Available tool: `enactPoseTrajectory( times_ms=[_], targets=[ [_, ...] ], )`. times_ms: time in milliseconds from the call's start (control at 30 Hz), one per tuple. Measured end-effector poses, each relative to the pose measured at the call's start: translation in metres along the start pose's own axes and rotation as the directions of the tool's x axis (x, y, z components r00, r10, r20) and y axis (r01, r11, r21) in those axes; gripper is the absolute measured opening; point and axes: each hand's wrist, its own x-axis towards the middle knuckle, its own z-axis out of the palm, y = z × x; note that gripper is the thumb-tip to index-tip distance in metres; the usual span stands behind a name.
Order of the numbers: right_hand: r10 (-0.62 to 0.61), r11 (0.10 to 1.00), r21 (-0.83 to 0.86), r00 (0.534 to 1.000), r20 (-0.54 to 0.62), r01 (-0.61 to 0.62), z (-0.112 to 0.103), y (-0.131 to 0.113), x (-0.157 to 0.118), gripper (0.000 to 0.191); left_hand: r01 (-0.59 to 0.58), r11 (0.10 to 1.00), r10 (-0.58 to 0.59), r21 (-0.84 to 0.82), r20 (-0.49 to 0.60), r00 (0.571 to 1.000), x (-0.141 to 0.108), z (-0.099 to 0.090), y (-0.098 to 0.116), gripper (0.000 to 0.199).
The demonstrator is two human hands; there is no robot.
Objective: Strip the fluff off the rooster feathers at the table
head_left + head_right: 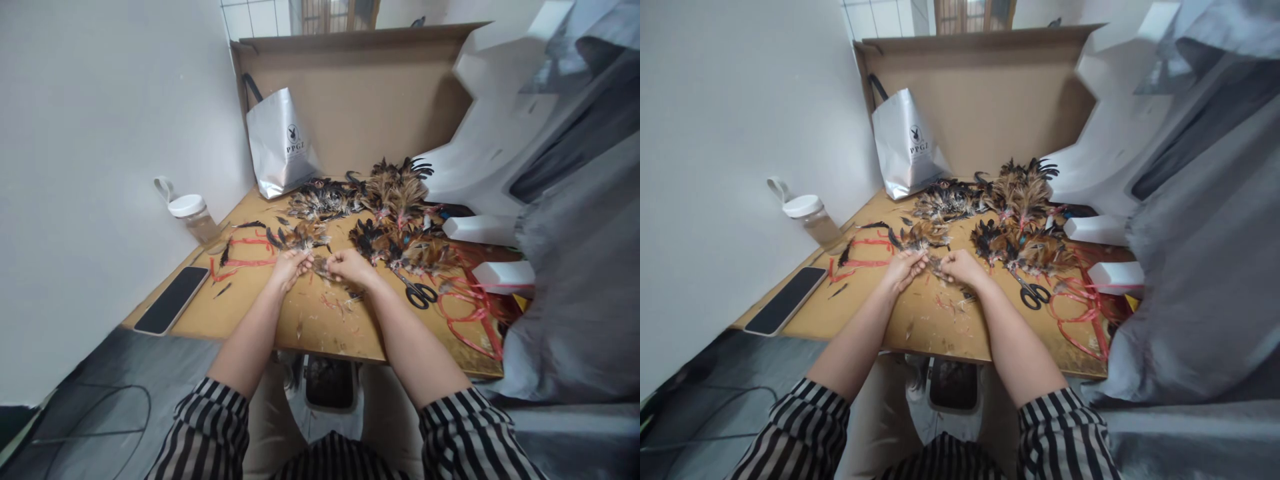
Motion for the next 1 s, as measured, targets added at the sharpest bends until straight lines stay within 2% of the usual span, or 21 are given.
enactPoseTrajectory(
  times_ms=[100, 233, 467, 733, 1000],
  targets=[
    [0.002, 0.948, 0.317, 0.996, -0.092, 0.028, -0.002, -0.003, 0.003, 0.020, 0.049, 0.999, -0.049, 0.011, 0.034, 0.998, -0.001, 0.001, 0.000, 0.024],
    [-0.033, 0.865, 0.486, 0.980, -0.196, 0.126, 0.001, -0.004, 0.006, 0.026, 0.118, 0.991, -0.126, 0.071, 0.125, 0.984, -0.006, 0.004, 0.000, 0.024],
    [-0.028, 0.876, 0.455, 0.958, -0.285, 0.161, 0.013, -0.004, 0.008, 0.028, 0.129, 0.988, -0.145, 0.091, 0.211, 0.967, -0.008, 0.005, -0.002, 0.026],
    [-0.090, 0.925, 0.314, 0.925, -0.369, 0.215, 0.018, -0.004, 0.009, 0.024, 0.137, 0.987, -0.151, 0.082, 0.202, 0.968, -0.010, 0.008, -0.001, 0.025],
    [-0.125, 0.914, 0.313, 0.914, -0.386, 0.257, 0.023, -0.001, 0.011, 0.022, 0.138, 0.988, -0.150, 0.070, 0.209, 0.966, -0.009, 0.008, -0.002, 0.026]
  ],
)
